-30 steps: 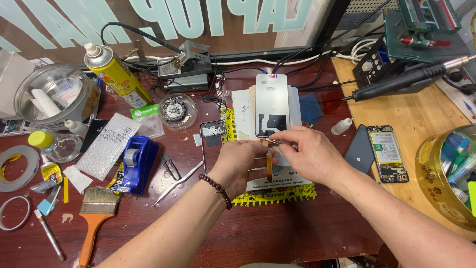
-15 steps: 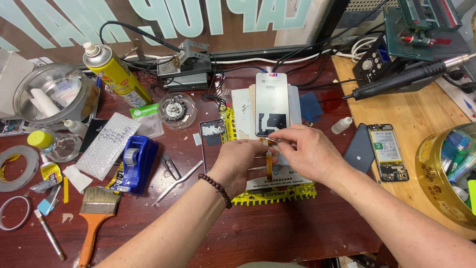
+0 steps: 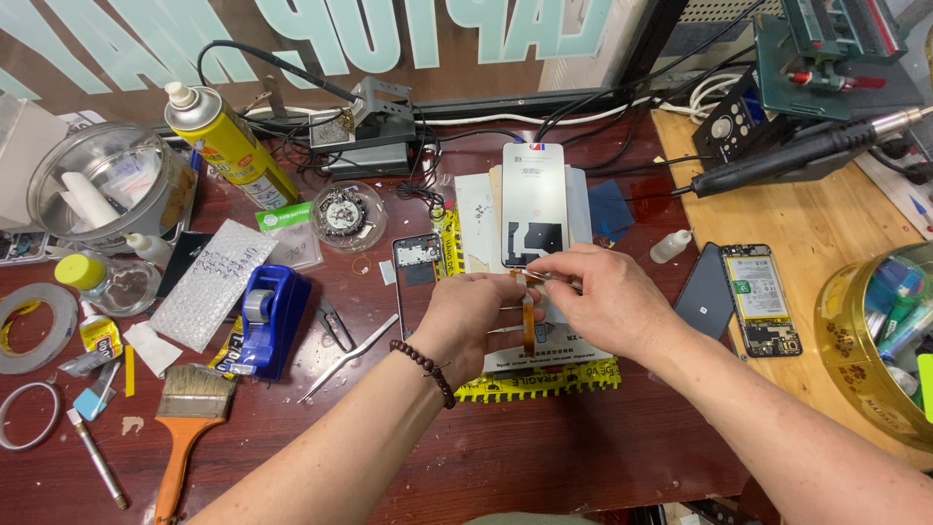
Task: The person disassembles a smartphone at a repair bench. They separate the back cover and screen assembly from the phone frame, peel adhesive tape from a roll, apply the tape to the frame, then lift out the battery and set the exposed internal chassis on the bench.
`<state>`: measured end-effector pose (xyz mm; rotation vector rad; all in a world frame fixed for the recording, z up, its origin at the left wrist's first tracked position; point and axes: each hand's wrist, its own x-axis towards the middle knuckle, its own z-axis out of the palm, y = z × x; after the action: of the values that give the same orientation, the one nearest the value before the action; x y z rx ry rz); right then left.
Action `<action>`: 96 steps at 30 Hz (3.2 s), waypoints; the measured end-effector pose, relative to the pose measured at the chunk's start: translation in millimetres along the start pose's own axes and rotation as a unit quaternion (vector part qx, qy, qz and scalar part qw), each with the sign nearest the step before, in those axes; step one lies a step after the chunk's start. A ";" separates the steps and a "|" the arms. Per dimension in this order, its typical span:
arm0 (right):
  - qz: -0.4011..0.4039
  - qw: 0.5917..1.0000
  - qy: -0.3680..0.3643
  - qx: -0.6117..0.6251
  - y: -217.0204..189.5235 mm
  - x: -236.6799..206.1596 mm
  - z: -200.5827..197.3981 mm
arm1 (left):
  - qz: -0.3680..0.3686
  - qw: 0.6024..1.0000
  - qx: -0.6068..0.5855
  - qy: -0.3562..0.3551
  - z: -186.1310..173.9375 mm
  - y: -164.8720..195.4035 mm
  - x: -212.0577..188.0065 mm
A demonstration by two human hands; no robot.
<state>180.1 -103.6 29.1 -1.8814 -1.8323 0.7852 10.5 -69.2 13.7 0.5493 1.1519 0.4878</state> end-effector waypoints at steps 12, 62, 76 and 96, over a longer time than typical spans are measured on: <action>0.019 1.000 -0.008 0.007 -0.9 0.0 -0.2 | 0.002 1.000 -0.002 0.000 0.0 -1.2 -0.1; 0.285 0.948 0.145 0.014 141.0 -0.1 18.6 | 0.103 0.989 0.072 0.083 -32.5 20.9 6.3; 0.300 0.912 0.209 0.187 136.9 24.8 20.6 | 0.289 0.901 0.266 0.184 -21.7 88.9 114.6; -0.022 0.974 0.226 0.004 41.3 111.9 -6.5 | 0.082 0.988 0.124 -0.040 0.4 101.7 178.8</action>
<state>214.2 5.6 -5.3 -1.8219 -1.5709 0.3112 62.1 119.8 -48.9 0.8769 1.1025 0.4606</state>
